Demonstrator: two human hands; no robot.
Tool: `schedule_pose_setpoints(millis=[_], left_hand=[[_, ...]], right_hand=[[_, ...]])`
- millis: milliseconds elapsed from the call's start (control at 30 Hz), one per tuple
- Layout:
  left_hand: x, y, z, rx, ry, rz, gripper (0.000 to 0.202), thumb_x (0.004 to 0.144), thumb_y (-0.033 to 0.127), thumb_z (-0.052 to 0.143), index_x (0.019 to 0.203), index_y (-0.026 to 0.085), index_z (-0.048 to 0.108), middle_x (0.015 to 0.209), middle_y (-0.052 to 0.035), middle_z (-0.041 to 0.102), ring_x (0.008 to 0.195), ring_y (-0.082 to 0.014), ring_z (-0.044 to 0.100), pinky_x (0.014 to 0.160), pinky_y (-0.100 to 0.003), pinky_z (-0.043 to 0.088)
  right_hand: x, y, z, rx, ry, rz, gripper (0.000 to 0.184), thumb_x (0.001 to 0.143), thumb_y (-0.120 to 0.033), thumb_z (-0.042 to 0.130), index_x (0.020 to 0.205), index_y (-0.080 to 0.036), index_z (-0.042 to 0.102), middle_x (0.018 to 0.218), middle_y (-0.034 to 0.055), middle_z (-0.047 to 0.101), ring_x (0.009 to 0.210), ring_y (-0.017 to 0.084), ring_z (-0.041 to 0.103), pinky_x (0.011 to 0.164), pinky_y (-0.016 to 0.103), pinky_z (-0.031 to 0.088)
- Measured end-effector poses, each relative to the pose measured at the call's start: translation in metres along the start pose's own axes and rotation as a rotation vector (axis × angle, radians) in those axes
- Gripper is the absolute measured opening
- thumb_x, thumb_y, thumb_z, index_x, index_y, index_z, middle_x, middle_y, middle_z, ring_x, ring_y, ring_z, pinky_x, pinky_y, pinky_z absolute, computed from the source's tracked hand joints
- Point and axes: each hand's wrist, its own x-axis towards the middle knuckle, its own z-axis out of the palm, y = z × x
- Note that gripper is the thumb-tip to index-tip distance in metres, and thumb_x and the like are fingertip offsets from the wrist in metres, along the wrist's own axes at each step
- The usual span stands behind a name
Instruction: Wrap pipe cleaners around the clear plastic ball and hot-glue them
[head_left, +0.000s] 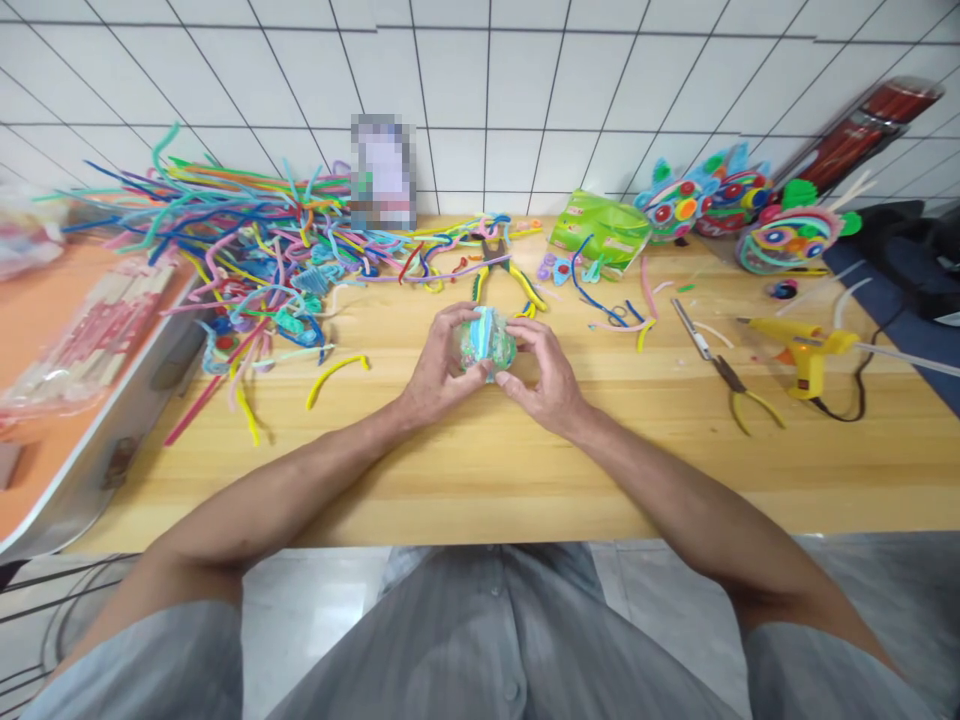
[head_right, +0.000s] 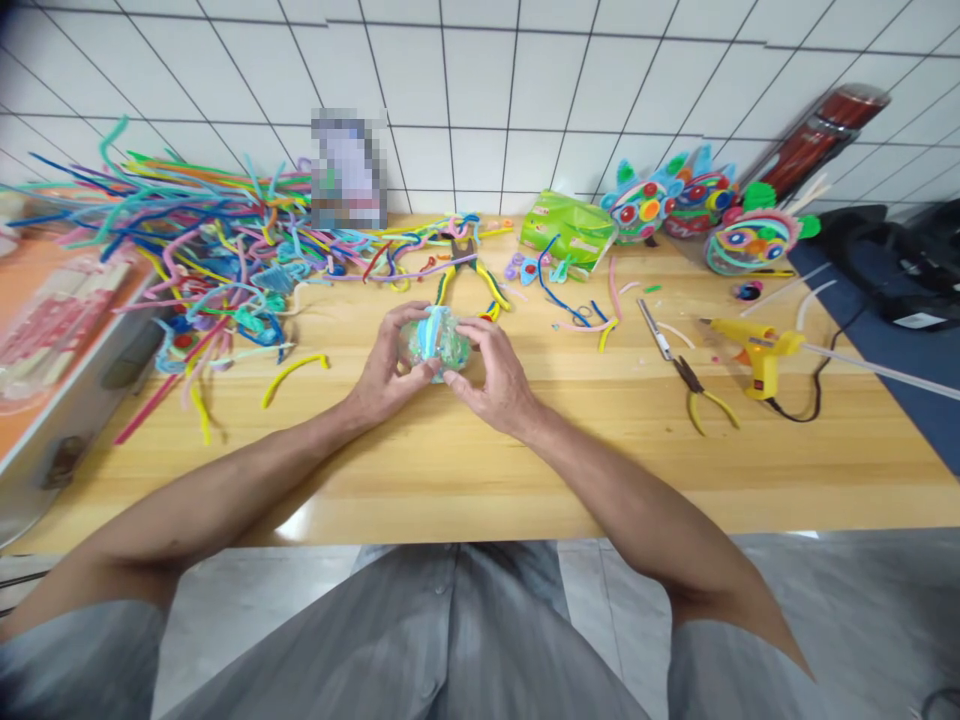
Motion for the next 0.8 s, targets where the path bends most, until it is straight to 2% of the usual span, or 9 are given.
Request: schedule_pose_setpoints(millis=[167, 333, 500, 633, 800], left_hand=[[0.0008, -0.0021, -0.0022, 0.029, -0.019, 0.042, 0.062, 0.104, 0.06, 0.066, 0.153, 0.029, 0.042, 0.158, -0.018, 0.05, 0.152, -0.0354, 0.051, 0.126, -0.061, 0.047], [0.0008, -0.0017, -0.0075, 0.026, -0.068, 0.013, 0.056, 0.11, 0.062, 0.051, 0.155, 0.029, 0.041, 0.162, -0.0176, 0.048, 0.156, -0.0344, 0.048, 0.128, -0.061, 0.046], [0.0012, -0.002, -0.0083, 0.062, -0.084, 0.018, 0.057, 0.109, 0.054, 0.058, 0.157, 0.029, 0.039, 0.163, -0.0182, 0.048, 0.155, -0.0356, 0.049, 0.124, -0.061, 0.05], [0.0018, -0.0045, -0.0057, 0.079, -0.061, 0.072, 0.058, 0.108, 0.051, 0.061, 0.157, 0.028, 0.04, 0.161, -0.0185, 0.049, 0.155, -0.0348, 0.049, 0.128, -0.062, 0.045], [0.0014, -0.008, -0.0015, 0.066, -0.033, 0.092, 0.059, 0.108, 0.055, 0.06, 0.157, 0.028, 0.04, 0.16, -0.0186, 0.049, 0.155, -0.0349, 0.048, 0.128, -0.062, 0.044]], right_hand=[[-0.0006, 0.0004, -0.0011, 0.009, -0.009, 0.034, 0.056, 0.101, -0.05, 0.071, 0.15, -0.029, 0.054, 0.155, 0.0169, 0.061, 0.147, 0.036, 0.058, 0.11, 0.06, 0.061], [-0.0001, -0.0002, -0.0018, 0.014, -0.027, 0.048, 0.057, 0.1, -0.052, 0.071, 0.15, -0.029, 0.054, 0.155, 0.0173, 0.061, 0.146, 0.038, 0.058, 0.109, 0.061, 0.061], [-0.0009, 0.0003, -0.001, 0.009, -0.02, 0.054, 0.059, 0.1, -0.051, 0.072, 0.151, -0.029, 0.053, 0.156, 0.0176, 0.06, 0.147, 0.038, 0.057, 0.11, 0.061, 0.061], [-0.0017, 0.0016, -0.0002, 0.015, -0.006, 0.031, 0.059, 0.1, -0.049, 0.072, 0.151, -0.028, 0.051, 0.155, 0.018, 0.06, 0.147, 0.037, 0.057, 0.11, 0.06, 0.061], [-0.0016, 0.0028, 0.002, 0.007, -0.008, 0.045, 0.06, 0.098, -0.046, 0.075, 0.151, -0.029, 0.051, 0.156, 0.0174, 0.06, 0.148, 0.037, 0.057, 0.108, 0.059, 0.062]])
